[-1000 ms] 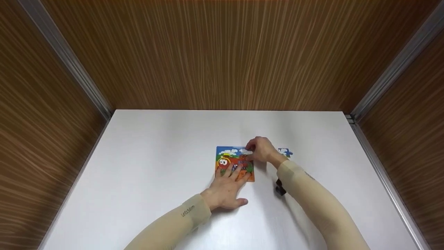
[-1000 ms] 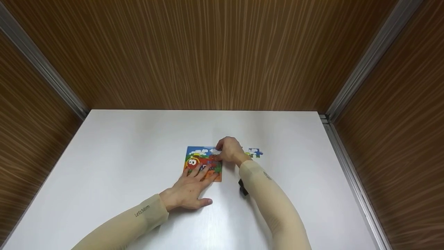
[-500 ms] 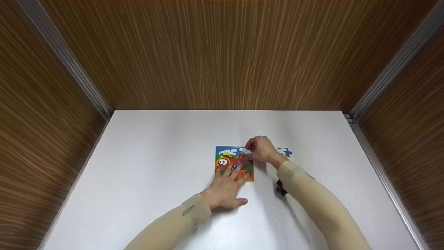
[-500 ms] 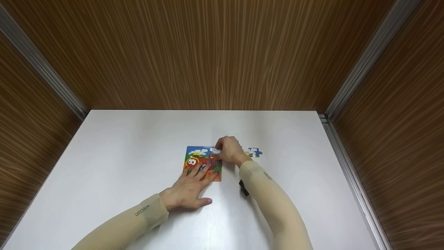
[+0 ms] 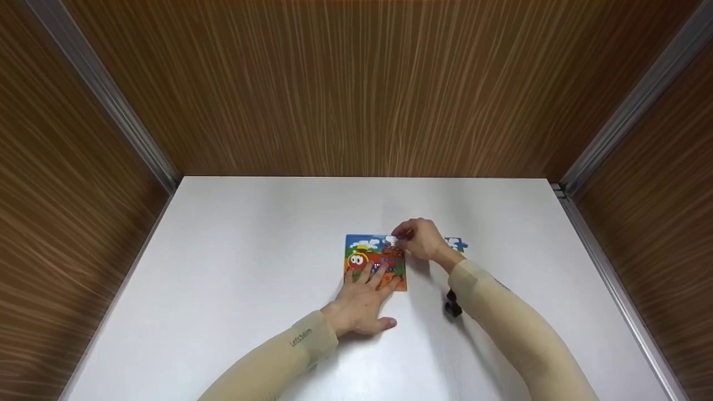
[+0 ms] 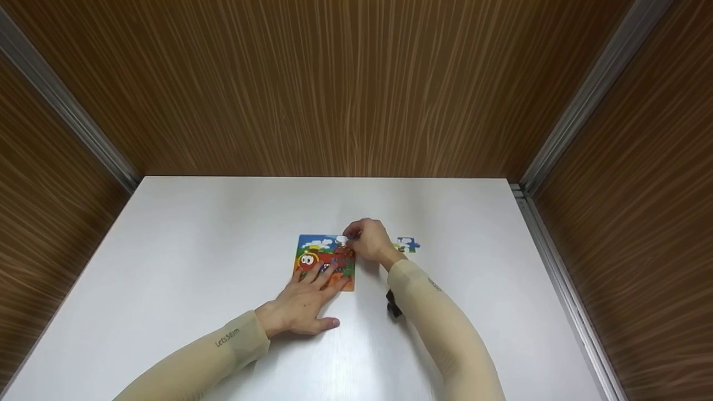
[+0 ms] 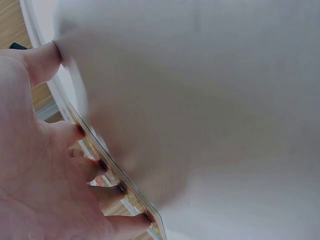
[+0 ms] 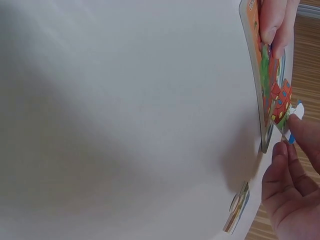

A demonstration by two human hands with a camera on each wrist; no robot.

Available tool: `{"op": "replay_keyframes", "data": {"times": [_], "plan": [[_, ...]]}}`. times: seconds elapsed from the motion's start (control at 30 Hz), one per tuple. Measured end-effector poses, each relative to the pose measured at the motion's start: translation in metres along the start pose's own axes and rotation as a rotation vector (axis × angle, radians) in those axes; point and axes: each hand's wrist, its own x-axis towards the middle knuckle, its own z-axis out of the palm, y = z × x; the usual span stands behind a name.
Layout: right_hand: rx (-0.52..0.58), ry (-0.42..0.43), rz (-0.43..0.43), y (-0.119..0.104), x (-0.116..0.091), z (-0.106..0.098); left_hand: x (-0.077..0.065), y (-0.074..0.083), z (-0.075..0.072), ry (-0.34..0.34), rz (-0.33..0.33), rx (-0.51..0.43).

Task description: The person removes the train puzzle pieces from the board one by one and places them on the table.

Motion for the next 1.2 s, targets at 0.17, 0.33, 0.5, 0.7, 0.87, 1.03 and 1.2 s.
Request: {"op": "replay_keyframes", "data": {"times": [0.17,0.33,0.5,0.7,0.87,1.03,1.2], "plan": [[0.031,0.006,-0.013,0.002,-0.001,0.003,0.001,-0.001,0.005,0.017,0.004,0.006],[0.043,0.032,-0.067,0.004,-0.003,0.003,0.001,-0.002,0.006,0.024,0.008,0.014],[0.09,0.028,-0.043,0.005,-0.006,-0.001,0.001,-0.001,0.005,0.022,0.01,0.016],[0.124,0.027,-0.026,0.007,-0.012,-0.006,0.001,-0.001,0.005,0.016,0.002,0.007],[0.115,0.043,-0.047,0.011,-0.017,-0.013,0.001,-0.001,0.004,0.021,0.001,0.016],[0.127,0.065,-0.051,0.015,-0.022,-0.021,0.001,-0.001,0.005,0.03,0.009,0.017],[0.15,0.11,-0.062,0.02,-0.028,-0.03,0.001,-0.001,0.005,0.026,0.005,0.014]]}}
